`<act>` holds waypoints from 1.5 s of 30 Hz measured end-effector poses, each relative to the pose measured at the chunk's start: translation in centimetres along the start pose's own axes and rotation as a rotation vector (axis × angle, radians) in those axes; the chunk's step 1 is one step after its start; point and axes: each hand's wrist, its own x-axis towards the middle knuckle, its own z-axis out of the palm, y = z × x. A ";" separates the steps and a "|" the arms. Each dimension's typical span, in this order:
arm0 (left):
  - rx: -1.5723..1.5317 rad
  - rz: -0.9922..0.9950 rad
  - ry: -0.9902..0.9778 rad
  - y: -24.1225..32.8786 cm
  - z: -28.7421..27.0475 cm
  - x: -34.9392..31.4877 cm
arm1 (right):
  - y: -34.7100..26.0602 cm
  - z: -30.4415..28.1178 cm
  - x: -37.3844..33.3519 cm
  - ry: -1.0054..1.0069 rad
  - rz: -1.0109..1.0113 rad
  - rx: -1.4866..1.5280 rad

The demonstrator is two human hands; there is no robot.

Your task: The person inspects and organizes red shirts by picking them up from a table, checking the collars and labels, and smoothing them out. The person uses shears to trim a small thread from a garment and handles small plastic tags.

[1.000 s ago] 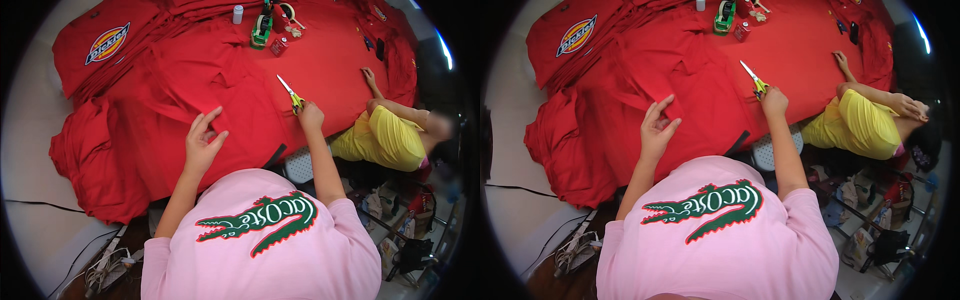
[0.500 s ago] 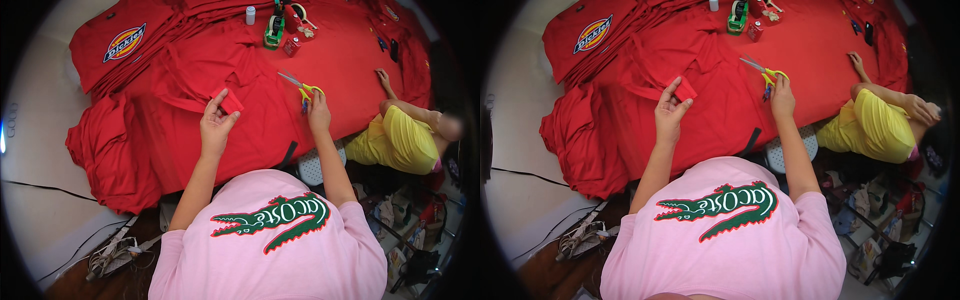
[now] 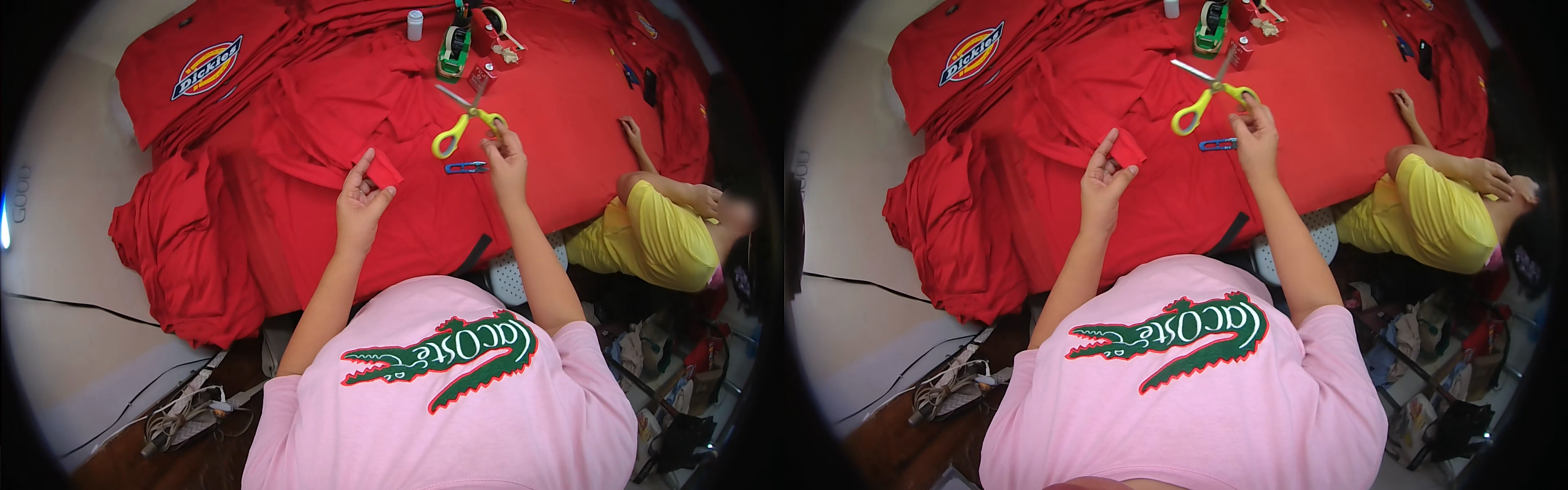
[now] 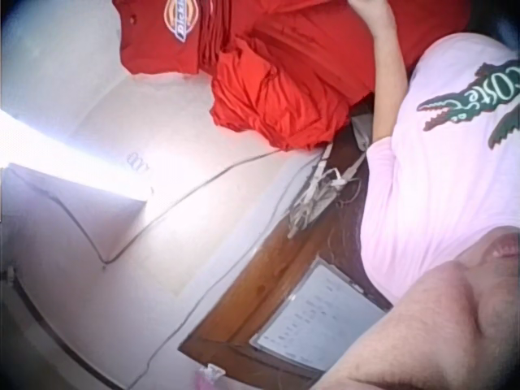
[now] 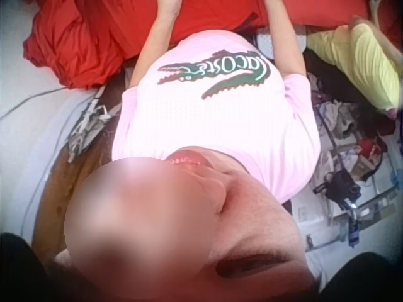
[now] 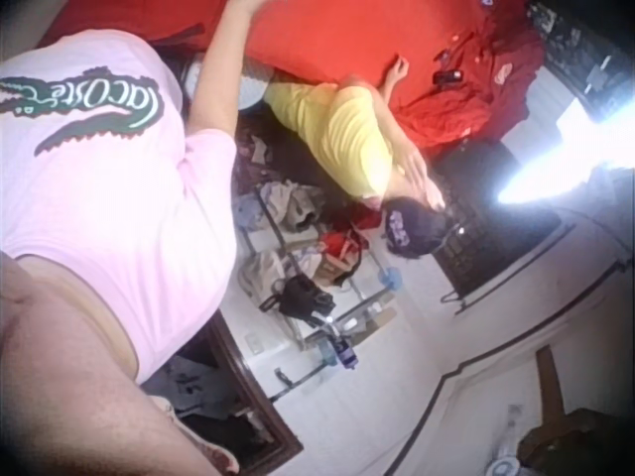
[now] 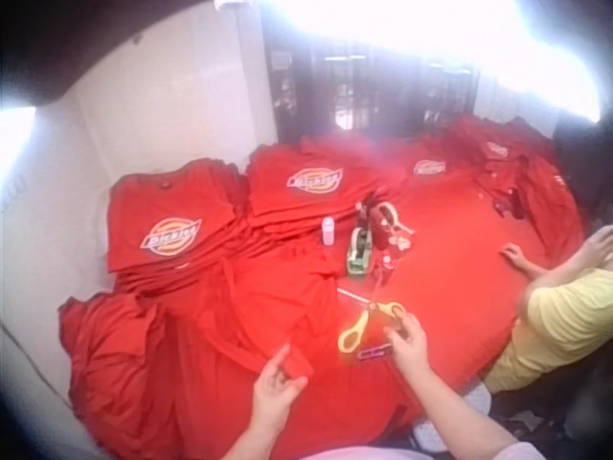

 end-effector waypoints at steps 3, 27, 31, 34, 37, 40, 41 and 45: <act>0.000 0.000 0.000 0.1 -0.1 0.5 | -3.8 1.7 -3.1 -0.240 0.157 0.418; 0.146 0.192 -0.068 0.1 -0.7 1.5 | -9.7 1.4 -12.1 -0.250 -0.168 -0.725; 0.191 0.189 -0.078 0.5 -0.8 1.3 | -9.9 1.9 -11.8 -0.246 -0.208 -0.731; 0.179 0.185 -0.067 0.6 -0.6 1.1 | -10.2 2.5 -11.4 -0.253 -0.216 -0.717; 0.226 0.194 -0.056 1.1 -0.4 0.7 | -10.4 2.8 -11.0 -0.262 -0.237 -0.701; 0.227 0.197 -0.057 1.4 -0.6 0.7 | -10.7 2.7 -10.9 -0.310 -0.176 -0.682; 0.240 0.199 -0.061 1.4 -0.7 0.7 | -10.8 2.6 -10.9 -0.326 -0.149 -0.676; 0.262 0.206 -0.072 0.6 -1.2 0.6 | -9.4 2.0 -11.1 -0.338 -0.115 -0.672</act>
